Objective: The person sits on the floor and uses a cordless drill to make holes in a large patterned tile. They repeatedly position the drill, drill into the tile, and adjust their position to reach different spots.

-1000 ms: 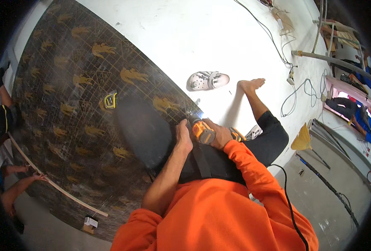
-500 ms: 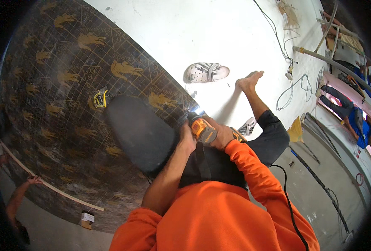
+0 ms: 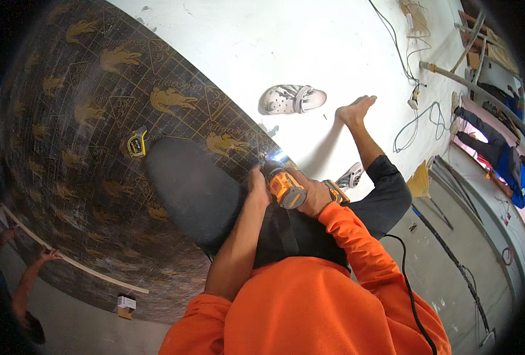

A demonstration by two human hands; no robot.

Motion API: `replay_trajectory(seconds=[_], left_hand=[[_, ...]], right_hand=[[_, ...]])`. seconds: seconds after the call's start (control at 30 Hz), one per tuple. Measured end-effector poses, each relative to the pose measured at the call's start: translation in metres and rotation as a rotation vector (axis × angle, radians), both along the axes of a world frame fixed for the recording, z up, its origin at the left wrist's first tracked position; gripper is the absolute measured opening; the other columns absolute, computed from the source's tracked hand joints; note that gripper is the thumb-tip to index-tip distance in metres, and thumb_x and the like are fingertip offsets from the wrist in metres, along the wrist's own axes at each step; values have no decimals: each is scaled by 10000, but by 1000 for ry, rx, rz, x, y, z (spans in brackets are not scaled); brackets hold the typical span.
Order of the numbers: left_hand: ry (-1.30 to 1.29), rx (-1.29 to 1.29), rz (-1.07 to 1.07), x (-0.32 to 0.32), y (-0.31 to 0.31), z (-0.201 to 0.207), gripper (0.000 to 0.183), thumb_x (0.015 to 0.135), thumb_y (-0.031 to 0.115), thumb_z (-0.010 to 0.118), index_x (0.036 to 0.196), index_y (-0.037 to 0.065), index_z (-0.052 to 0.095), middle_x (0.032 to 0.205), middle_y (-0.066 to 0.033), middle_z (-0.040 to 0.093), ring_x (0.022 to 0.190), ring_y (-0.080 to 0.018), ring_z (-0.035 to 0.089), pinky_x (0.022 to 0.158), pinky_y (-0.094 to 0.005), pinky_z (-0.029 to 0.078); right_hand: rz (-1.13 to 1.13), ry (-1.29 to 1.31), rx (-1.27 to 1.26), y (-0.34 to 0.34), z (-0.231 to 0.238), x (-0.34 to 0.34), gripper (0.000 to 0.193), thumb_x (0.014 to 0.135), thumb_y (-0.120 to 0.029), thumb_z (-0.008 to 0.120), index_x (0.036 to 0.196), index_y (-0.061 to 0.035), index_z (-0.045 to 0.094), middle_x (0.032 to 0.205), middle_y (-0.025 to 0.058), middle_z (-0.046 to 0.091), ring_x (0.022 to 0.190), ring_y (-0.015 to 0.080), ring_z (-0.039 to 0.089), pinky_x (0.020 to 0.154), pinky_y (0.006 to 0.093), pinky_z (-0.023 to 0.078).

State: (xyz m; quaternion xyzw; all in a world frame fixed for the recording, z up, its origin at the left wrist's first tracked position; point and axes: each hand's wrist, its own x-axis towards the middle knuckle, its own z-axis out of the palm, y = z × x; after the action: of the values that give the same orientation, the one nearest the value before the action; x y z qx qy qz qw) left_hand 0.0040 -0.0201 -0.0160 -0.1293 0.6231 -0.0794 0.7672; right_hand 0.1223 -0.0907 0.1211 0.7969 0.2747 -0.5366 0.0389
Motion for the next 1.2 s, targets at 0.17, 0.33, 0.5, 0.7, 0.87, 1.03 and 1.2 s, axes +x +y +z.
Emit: replay_trajectory(seconds=[0.17,0.33,0.5,0.7,0.87,1.03,1.2], left_hand=[[37,50,-233,7,0,-39,362,974,377,414,984,69,605,885,-107,653,744,-274,645,707,-438,542],[-80,174,-356,-12,-8,-65,322,914,368,556,1003,65,618,881,-78,640,828,-237,623,763,-411,509],[-225,155,-558,-11,5,-99,446,926,349,507,1178,2,626,1134,-144,669,1025,-290,627,904,-446,505],[-234,189,-479,-20,9,-95,465,960,387,436,1155,-2,601,1126,-190,635,1021,-347,629,911,-495,519],[52,204,-279,-46,-6,-87,324,923,361,483,1006,71,604,909,-77,602,811,-234,603,772,-379,514],[88,150,-234,-34,-13,-95,211,926,263,520,920,64,588,843,-45,580,777,-193,585,734,-336,512],[-34,120,-130,-27,-13,-91,229,955,263,502,950,54,595,880,-57,596,824,-210,597,779,-357,511]], right_hand=[[24,5,136,-3,2,2,764,763,-275,720,1436,-219,364,1172,179,652,1001,406,646,830,492,529],[45,18,189,-12,5,2,776,746,-246,727,1441,-216,383,1243,163,619,1055,359,644,871,478,518],[273,22,66,-7,4,2,947,711,-195,738,1522,-262,254,1244,127,606,999,349,662,818,474,535],[275,43,149,-1,14,16,974,715,-264,761,1533,-266,233,1110,167,642,874,378,678,740,513,536],[344,54,220,-10,26,17,1002,673,-220,789,1525,-223,262,1101,123,630,934,351,663,740,480,536],[323,6,255,-10,22,9,965,680,-198,763,1517,-212,283,1099,113,628,935,352,661,734,453,540],[265,-74,279,-12,15,6,969,673,-208,765,1517,-210,288,1141,113,632,977,326,662,749,446,544]])
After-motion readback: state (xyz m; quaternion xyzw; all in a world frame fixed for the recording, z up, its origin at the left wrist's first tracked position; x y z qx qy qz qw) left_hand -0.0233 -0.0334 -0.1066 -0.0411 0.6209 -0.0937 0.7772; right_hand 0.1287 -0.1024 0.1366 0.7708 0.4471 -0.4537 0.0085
